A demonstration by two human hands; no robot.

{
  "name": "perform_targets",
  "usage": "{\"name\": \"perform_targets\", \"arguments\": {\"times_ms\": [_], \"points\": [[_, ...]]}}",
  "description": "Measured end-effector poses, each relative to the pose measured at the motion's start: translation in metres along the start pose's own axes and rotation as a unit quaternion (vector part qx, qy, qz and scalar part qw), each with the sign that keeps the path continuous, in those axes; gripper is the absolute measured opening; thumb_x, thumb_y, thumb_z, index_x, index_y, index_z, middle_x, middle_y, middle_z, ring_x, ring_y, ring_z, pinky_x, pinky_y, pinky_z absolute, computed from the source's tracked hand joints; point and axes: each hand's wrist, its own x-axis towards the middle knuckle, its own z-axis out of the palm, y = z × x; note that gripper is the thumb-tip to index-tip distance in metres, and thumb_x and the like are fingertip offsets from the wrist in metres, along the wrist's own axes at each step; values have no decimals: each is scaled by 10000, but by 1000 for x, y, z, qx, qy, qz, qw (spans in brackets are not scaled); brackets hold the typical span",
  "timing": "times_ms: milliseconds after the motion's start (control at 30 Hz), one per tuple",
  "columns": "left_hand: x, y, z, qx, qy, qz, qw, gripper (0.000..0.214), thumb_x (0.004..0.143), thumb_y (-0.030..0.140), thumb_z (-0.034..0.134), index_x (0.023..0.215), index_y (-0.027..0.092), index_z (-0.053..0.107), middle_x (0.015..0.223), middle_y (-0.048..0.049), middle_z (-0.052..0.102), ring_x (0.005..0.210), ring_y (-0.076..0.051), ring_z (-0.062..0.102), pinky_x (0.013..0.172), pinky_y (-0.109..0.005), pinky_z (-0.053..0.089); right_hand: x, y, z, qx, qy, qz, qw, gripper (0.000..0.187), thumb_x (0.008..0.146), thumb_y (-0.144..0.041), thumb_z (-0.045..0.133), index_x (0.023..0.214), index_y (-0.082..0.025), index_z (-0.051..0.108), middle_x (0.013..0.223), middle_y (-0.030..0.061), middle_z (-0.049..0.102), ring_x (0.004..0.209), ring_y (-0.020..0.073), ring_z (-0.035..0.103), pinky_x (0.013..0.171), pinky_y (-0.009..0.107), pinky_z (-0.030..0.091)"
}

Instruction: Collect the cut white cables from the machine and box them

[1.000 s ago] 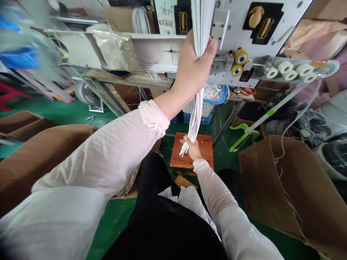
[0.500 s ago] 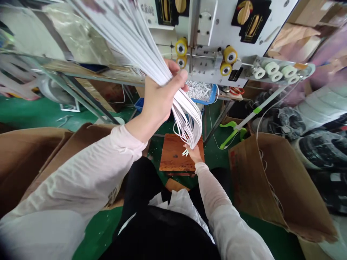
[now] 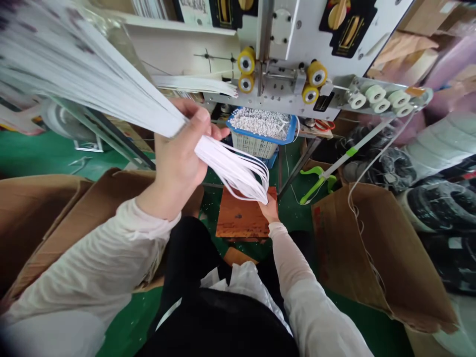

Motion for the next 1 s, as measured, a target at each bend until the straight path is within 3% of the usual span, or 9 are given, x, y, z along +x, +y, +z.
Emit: {"name": "perform_targets", "arguments": {"times_ms": [100, 200, 267, 400, 600, 667, 767, 833, 1000], "points": [[-4, -6, -8, -6, 32, -16, 999, 179, 815, 245, 757, 753, 230, 590, 584, 61, 505, 553, -115, 525, 675, -323, 539, 2, 5, 0, -4, -1, 12, 1000, 278, 757, -452, 675, 785, -175, 683, 837, 75, 731, 859, 248, 693, 838, 376, 555], [-2, -6, -12, -10, 58, -18, 998, 208, 818, 264, 758, 724, 254, 573, 553, 66, 480, 523, -117, 497, 651, -312, 514, 5, 7, 1, 26, 26, 25, 999, 369, 845, -518, 567, 661, -200, 580, 689, 40, 671, 715, 199, 664, 771, 347, 552], [-4, -4, -14, -3, 69, -24, 997, 228, 802, 289, 778, 724, 264, 565, 546, 67, 463, 529, -124, 499, 668, -316, 516, 4, 9, 5, 55, 38, 29, 997, 385, 867, -550, 540, 715, -200, 586, 715, 40, 682, 722, 191, 667, 780, 344, 553], [-13, -4, -20, 2, 77, -23, 997, 263, 795, 335, 784, 723, 240, 550, 566, 66, 462, 544, -117, 501, 709, -320, 530, -2, 19, 11, 28, 34, 40, 998, 366, 789, -522, 650, 904, -175, 660, 848, 80, 737, 846, 235, 697, 833, 381, 555], [-24, 6, -42, 15, 118, -19, 993, 257, 781, 322, 792, 728, 248, 551, 580, 66, 418, 541, -109, 463, 702, -302, 522, 0, 17, 1, 3, 41, 27, 999, 251, 777, -413, 641, 762, -166, 683, 863, 101, 747, 884, 254, 689, 880, 398, 536], [-29, 12, -50, 23, 128, -14, 991, 253, 793, 333, 778, 735, 256, 544, 591, 62, 402, 551, -117, 470, 714, -309, 518, 0, 13, -3, -4, 42, 8, 999, 272, 755, -373, 652, 892, -145, 706, 981, 121, 750, 971, 273, 680, 925, 420, 525], [-40, 15, -63, 35, 151, -34, 987, 240, 806, 330, 756, 742, 254, 537, 615, 54, 407, 584, -127, 481, 752, -330, 518, -2, 10, -4, -12, 11, -5, 1000, 444, 757, -353, 645, 1143, -137, 680, 1182, 138, 709, 1132, 296, 642, 1007, 456, 497], [-47, 14, -72, 42, 172, -48, 983, 226, 805, 317, 746, 737, 251, 540, 615, 49, 417, 598, -129, 469, 760, -341, 510, -4, 9, -3, -15, 0, -10, 1000, 473, 778, -347, 613, 1206, -149, 659, 1220, 130, 695, 1173, 294, 627, 1032, 466, 486], [-56, 12, -91, 77, 204, -65, 974, 269, 771, 380, 749, 681, 261, 526, 564, 37, 423, 605, -146, 444, 769, -365, 486, -8, 3, -1, -26, -25, -8, 999, 385, 757, -337, 612, 1089, -161, 696, 1103, 109, 733, 1076, 275, 662, 962, 430, 529]]}}
